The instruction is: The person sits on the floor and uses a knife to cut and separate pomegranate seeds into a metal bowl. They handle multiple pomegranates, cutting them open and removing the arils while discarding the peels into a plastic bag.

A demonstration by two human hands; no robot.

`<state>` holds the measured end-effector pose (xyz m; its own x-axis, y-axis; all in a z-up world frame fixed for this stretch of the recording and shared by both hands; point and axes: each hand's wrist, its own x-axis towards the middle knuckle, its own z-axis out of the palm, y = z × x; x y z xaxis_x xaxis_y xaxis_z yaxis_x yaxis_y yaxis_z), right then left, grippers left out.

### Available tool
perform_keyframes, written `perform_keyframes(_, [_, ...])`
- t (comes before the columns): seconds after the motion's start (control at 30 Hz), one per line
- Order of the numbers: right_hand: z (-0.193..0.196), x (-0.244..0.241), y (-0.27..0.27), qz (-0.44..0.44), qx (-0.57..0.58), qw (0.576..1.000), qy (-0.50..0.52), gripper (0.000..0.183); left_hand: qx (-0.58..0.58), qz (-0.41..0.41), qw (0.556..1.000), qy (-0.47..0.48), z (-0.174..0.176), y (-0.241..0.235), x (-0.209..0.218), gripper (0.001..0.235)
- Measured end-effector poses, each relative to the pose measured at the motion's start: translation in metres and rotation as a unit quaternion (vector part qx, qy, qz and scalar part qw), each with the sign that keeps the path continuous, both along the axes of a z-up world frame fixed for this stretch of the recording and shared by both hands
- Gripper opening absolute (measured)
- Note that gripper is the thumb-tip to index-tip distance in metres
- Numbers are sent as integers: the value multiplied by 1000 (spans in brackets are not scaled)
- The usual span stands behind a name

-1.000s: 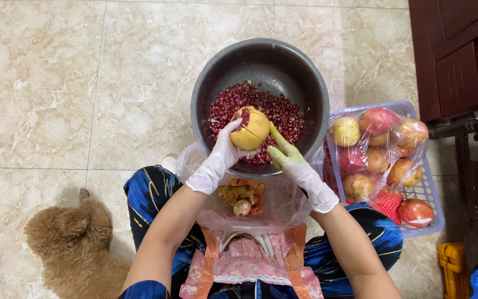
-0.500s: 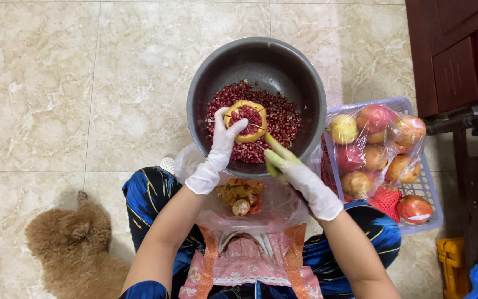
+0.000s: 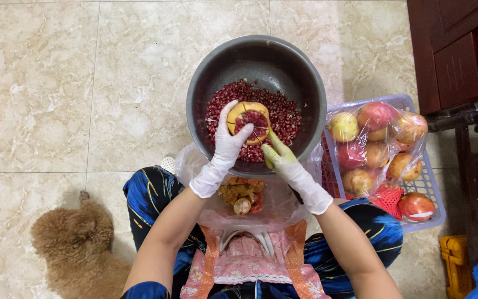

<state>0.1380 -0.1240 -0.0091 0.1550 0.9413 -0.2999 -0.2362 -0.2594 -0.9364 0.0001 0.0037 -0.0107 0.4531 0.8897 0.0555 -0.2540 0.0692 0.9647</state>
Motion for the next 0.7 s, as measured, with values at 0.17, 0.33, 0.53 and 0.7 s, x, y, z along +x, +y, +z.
perform_keyframes(0.17, [4,16,4,54,1,998,-9,88,-280,-39,959,-15,-17,14,-2,63])
perform_keyframes(0.33, [5,24,-1,67,19,973,-222,79,-457,-159,872,-71,-32,32,-13,63])
perform_keyframes(0.53, [20,37,3,8,12,961,-277,68,-389,-122,911,-58,-24,36,-11,63])
perform_keyframes(0.7, [15,6,32,-120,-134,981,-72,69,-155,-7,984,88,-27,12,11,64])
